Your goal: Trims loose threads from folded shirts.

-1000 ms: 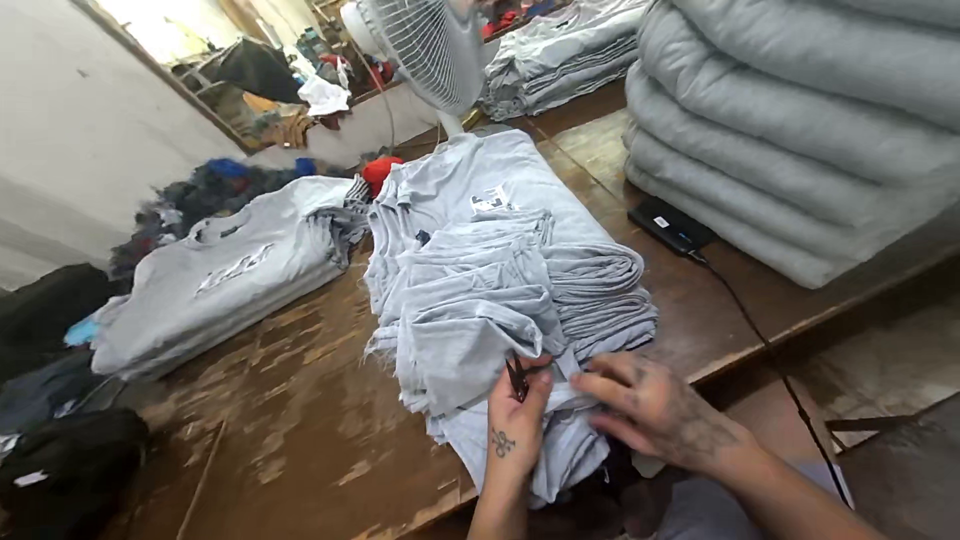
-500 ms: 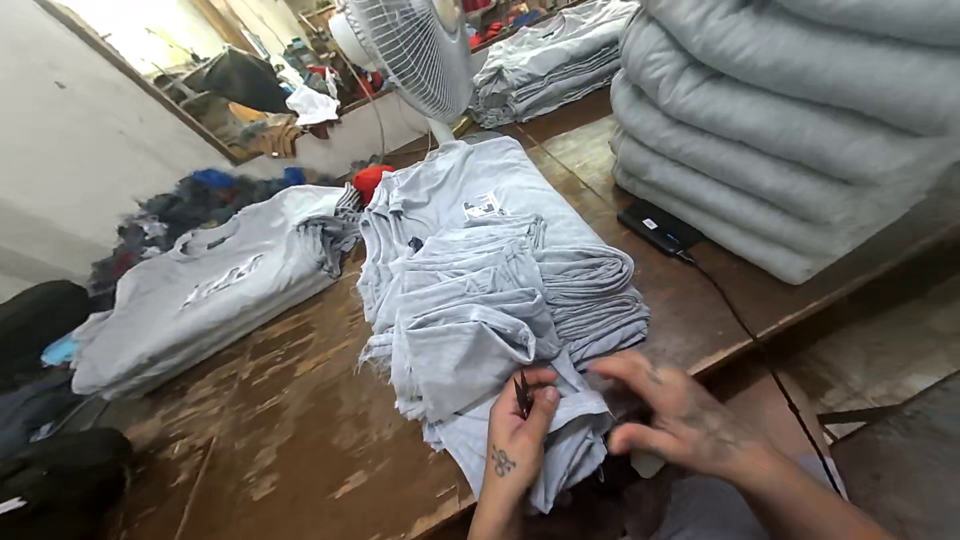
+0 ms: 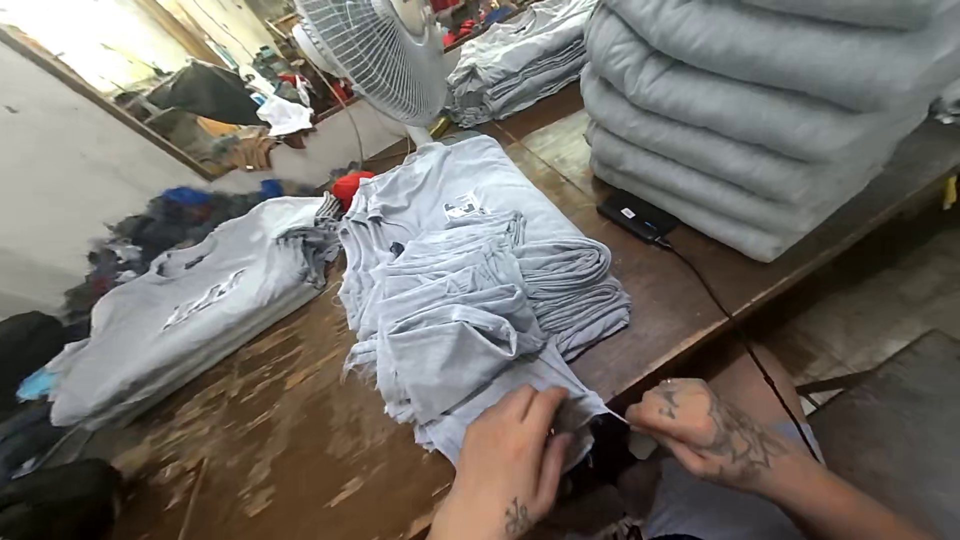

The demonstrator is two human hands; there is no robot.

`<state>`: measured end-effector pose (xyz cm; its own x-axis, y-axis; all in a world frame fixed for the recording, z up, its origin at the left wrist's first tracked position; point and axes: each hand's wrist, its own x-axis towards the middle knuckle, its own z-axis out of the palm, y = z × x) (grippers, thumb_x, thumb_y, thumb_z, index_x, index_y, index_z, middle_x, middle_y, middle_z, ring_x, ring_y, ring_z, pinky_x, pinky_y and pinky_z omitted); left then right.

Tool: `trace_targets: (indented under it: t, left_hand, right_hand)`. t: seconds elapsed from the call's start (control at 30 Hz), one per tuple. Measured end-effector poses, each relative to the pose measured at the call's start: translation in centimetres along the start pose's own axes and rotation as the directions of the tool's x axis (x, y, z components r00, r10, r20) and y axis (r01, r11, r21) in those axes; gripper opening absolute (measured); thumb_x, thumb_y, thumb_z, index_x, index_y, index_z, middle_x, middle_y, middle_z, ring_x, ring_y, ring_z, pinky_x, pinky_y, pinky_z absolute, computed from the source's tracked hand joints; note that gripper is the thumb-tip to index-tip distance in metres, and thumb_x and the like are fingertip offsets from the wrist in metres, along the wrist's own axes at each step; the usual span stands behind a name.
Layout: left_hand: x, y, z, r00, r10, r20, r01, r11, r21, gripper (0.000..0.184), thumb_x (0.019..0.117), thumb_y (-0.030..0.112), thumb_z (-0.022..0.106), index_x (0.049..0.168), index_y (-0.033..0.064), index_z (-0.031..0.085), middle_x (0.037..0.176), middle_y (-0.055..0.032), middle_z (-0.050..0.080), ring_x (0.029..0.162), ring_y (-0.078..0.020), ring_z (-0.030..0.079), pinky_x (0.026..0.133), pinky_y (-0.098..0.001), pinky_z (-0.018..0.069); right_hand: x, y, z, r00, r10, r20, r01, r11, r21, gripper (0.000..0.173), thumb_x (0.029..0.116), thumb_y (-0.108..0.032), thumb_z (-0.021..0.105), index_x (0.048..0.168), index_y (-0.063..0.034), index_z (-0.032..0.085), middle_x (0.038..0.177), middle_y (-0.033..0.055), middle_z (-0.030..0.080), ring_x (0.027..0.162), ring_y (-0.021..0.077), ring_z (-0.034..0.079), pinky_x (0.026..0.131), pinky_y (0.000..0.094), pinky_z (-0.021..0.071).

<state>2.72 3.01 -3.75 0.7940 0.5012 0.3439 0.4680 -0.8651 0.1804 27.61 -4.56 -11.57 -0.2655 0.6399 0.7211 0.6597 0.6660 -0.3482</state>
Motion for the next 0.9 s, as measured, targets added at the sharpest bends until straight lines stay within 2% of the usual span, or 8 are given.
trace_targets:
  t: [0.1,0.17,0.27,0.4,0.53,0.7,0.83,0.9]
  left_hand:
    - [1.0,1.3,-1.6,0.984,0.171,0.051,-0.177,0.973,0.150,0.028,0.0915,0.025,0.057,0.111,0.0150,0.075,0.082,-0.0028,0.067,0.068,-0.0217,0.065,0.052,-0.0362,0.0510]
    - [1.5,1.8,-1.5,0.978,0.199,0.064,-0.208,0.944,0.256,0.024,0.0911,0.019,0.058,0.106,0.0160,0.076,0.076,-0.0010,0.067,0.062,-0.0203,0.063,0.049,-0.0342,0.0476]
    - [1.5,2.0,-1.9,0.977,0.196,0.084,-0.213,0.920,0.330,0.020,0.0874,0.014,0.060,0.100,0.0155,0.076,0.070,-0.0010,0.063,0.055,-0.0196,0.060,0.044,-0.0330,0.0436]
    - [1.0,2.6,-2.0,0.983,0.172,0.059,-0.182,0.912,0.369,0.025,0.0907,0.017,0.058,0.109,0.0152,0.075,0.075,-0.0017,0.063,0.059,-0.0204,0.059,0.046,-0.0329,0.0426]
    - [0.4,2.7,-1.5,0.992,0.114,0.053,-0.126,0.910,0.396,0.022,0.0856,0.015,0.061,0.100,0.0167,0.077,0.068,-0.0006,0.062,0.052,-0.0186,0.059,0.042,-0.0319,0.0420]
    - [-0.6,1.8,-0.7,0.992,0.121,0.032,-0.124,0.931,0.344,0.027,0.0894,0.016,0.057,0.108,0.0170,0.077,0.073,-0.0005,0.064,0.056,-0.0190,0.059,0.045,-0.0323,0.0427]
    - [-1.3,0.6,-0.9,1.000,0.010,-0.018,-0.005,0.964,0.266,0.029,0.0901,0.021,0.057,0.111,0.0151,0.076,0.077,-0.0031,0.066,0.059,-0.0201,0.064,0.046,-0.0354,0.0489]
    - [-2.0,-0.1,-0.9,0.988,-0.126,-0.086,0.133,0.987,0.086,0.037,0.0974,0.036,0.056,0.121,0.0110,0.070,0.083,-0.0043,0.066,0.061,-0.0169,0.064,0.049,-0.0346,0.0521]
  right_hand:
    - [0.0,-0.6,0.5,0.999,0.007,-0.031,-0.007,1.000,-0.005,0.029,0.1020,-0.019,0.047,0.086,-0.0107,0.070,0.067,0.0020,0.065,0.063,0.0143,0.065,0.059,0.0296,0.0536]
    - [0.4,-0.9,0.7,0.999,-0.015,-0.052,0.014,1.000,-0.008,0.028,0.1007,-0.019,0.047,0.084,-0.0110,0.068,0.064,0.0017,0.062,0.060,0.0144,0.062,0.057,0.0295,0.0513]
    - [0.8,-0.9,1.0,0.997,-0.043,-0.067,0.046,0.998,0.036,0.027,0.1005,-0.017,0.046,0.083,-0.0108,0.066,0.063,0.0015,0.059,0.059,0.0142,0.060,0.056,0.0291,0.0499]
    - [1.1,-1.1,1.5,0.992,-0.050,-0.117,0.063,0.992,0.113,0.027,0.1027,-0.018,0.046,0.085,-0.0104,0.065,0.064,0.0018,0.058,0.060,0.0136,0.059,0.057,0.0268,0.0496]
    - [1.2,-1.6,2.8,0.987,-0.072,-0.143,0.094,0.984,0.154,0.024,0.1011,-0.017,0.049,0.086,-0.0108,0.066,0.064,0.0017,0.058,0.061,0.0131,0.059,0.060,0.0259,0.0506]
    - [0.7,-1.6,3.2,0.983,-0.053,-0.173,0.092,0.970,0.225,0.023,0.1035,-0.018,0.048,0.089,-0.0110,0.065,0.066,0.0021,0.056,0.062,0.0127,0.059,0.061,0.0247,0.0505]
    - [0.7,-2.7,2.7,0.995,-0.104,0.005,0.095,0.926,0.366,0.028,0.1055,-0.024,0.050,0.089,-0.0127,0.070,0.071,0.0022,0.063,0.069,0.0132,0.063,0.065,0.0258,0.0535]
    - [0.6,-3.8,1.9,0.971,-0.119,0.210,0.022,0.909,0.415,0.030,0.1076,-0.031,0.051,0.104,-0.0127,0.075,0.084,0.0059,0.070,0.080,0.0171,0.069,0.072,0.0301,0.0573]
